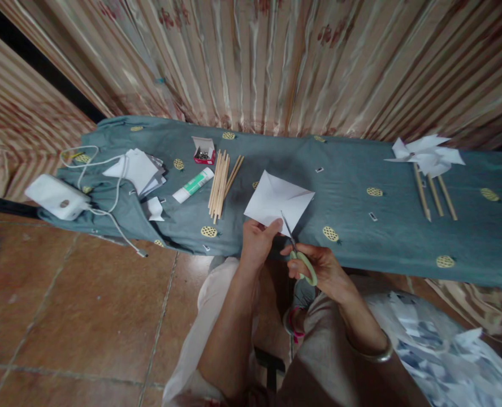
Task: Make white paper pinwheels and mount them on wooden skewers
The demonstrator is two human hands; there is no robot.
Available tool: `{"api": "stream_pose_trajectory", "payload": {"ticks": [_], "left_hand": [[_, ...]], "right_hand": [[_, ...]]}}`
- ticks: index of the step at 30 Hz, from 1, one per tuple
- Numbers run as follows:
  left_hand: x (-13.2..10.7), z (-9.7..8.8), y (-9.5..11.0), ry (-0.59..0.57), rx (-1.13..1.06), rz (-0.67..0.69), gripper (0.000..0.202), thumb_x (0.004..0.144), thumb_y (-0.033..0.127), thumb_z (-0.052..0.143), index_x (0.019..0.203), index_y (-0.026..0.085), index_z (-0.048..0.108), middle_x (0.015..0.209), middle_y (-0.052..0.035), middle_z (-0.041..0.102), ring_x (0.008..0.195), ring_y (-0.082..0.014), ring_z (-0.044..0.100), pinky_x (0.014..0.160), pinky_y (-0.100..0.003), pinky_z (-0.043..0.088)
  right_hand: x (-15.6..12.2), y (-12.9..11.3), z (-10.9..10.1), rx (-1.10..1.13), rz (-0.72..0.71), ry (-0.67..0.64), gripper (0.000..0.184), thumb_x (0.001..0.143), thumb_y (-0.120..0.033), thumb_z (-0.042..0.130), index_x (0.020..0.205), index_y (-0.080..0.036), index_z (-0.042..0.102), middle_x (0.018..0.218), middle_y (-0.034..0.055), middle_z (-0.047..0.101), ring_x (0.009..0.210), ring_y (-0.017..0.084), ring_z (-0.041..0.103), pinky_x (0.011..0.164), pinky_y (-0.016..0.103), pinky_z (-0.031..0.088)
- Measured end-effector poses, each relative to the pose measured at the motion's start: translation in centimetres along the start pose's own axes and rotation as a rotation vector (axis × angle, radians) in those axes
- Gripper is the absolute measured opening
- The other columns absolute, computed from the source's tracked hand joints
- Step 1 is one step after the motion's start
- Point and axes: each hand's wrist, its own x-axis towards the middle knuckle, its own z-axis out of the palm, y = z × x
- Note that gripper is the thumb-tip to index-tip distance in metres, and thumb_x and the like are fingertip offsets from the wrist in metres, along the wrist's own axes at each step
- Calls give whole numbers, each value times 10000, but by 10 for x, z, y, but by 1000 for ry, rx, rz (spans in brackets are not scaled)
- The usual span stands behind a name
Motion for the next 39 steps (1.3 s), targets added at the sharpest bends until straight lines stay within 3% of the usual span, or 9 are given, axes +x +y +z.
{"api": "stream_pose_trajectory", "payload": {"ticks": [39], "left_hand": [[-1,1,2,-36,34,6,166,593,265,722,612,148,607,543,30,578,450,-85,481,475,-213,403]], "right_hand": [[2,1,0,4,-16,74,417,463,-429,879,719,-170,677,464,-41,577,417,77,489,415,217,404]]}}
